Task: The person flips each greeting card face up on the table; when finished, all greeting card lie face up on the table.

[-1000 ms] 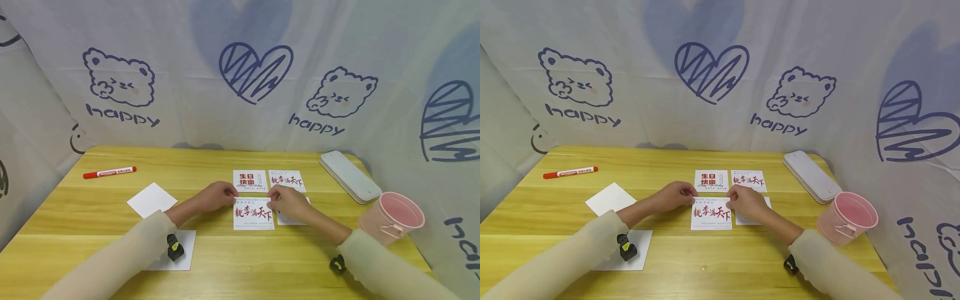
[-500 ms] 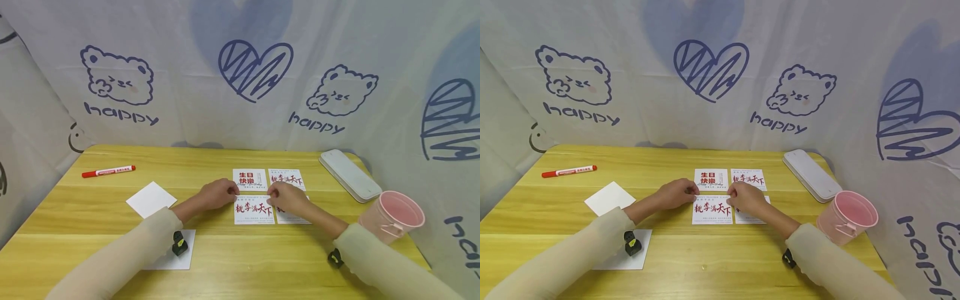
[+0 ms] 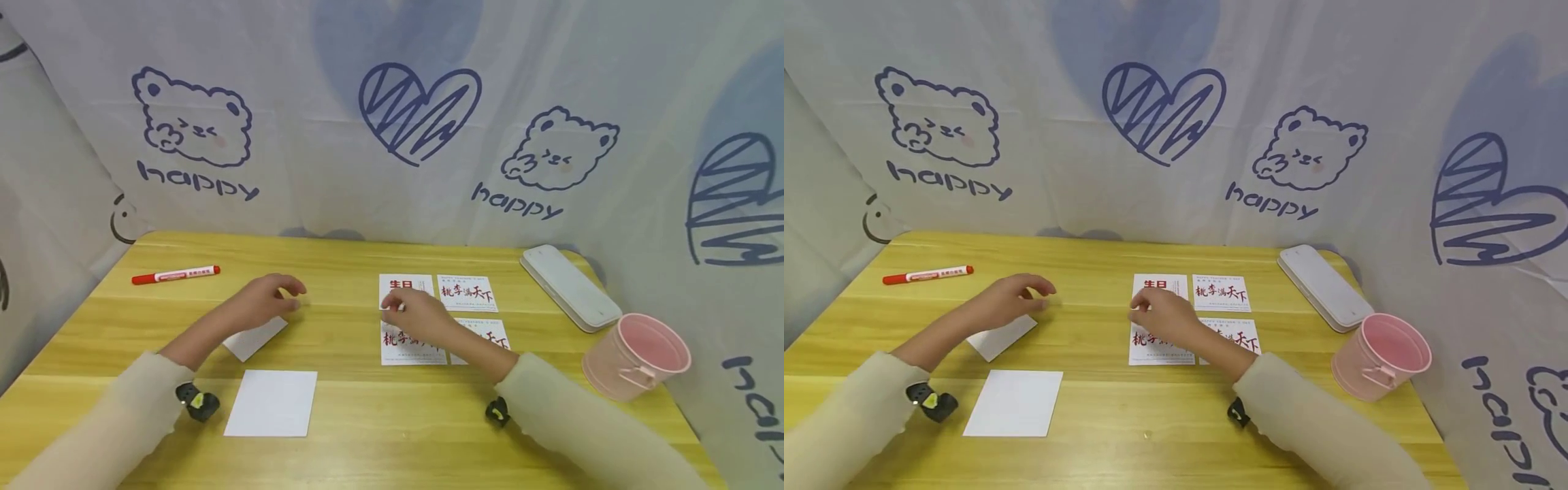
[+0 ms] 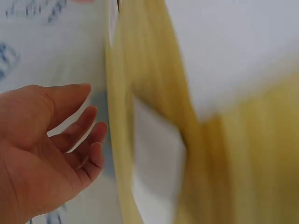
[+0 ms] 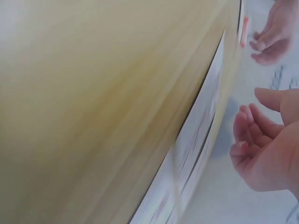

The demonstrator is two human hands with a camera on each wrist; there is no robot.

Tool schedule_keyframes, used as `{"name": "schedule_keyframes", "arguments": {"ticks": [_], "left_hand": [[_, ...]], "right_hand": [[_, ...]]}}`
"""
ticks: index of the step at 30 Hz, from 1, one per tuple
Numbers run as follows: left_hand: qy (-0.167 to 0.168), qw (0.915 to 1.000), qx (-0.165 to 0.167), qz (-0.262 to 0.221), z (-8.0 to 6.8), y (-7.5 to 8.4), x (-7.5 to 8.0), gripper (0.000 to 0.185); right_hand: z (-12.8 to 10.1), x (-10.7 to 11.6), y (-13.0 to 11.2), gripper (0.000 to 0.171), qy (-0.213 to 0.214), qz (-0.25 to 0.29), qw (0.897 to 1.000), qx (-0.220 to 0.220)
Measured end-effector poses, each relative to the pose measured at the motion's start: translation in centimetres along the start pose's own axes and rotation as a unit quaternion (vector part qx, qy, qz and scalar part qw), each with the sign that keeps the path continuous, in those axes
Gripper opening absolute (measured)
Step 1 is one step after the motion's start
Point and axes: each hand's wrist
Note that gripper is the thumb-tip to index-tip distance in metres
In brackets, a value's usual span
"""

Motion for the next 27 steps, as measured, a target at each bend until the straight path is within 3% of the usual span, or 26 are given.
{"name": "schedule_keyframes", "arguments": {"ticks": [6,11,17,22,27], "left_hand": [[0.053,0.9972,0.051,0.010,-3.3,-5.0,3.7,0.037],[0.060,0.9960,0.065,-0.004,-4.7,-7.7,4.9,0.043],[0.055,0.9958,0.074,-0.006,-4.3,-8.6,5.2,0.053],[0.045,0.9967,0.068,0.000,-3.3,-8.4,5.1,0.058],[0.042,0.9975,0.057,0.002,-2.9,-8.2,4.8,0.052]], "right_hand": [[3.0,-3.2,-5.3,0.028,-0.061,0.078,0.994,0.036],[5.2,-6.0,-8.1,0.030,-0.076,0.103,0.991,0.033],[6.7,-8.0,-10.1,0.032,-0.056,0.011,0.998,0.013],[7.4,-9.0,-11.5,0.042,-0.029,-0.098,0.995,0.008],[7.5,-9.7,-12.5,0.039,-0.012,-0.132,0.991,-0.007]]}}
Point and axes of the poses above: each hand's wrist, its own z-axis towards the middle knuckle, its own x-axis out of the back of the hand, y = z × x, and after that the axes turned 8 degrees about -z, right-handed
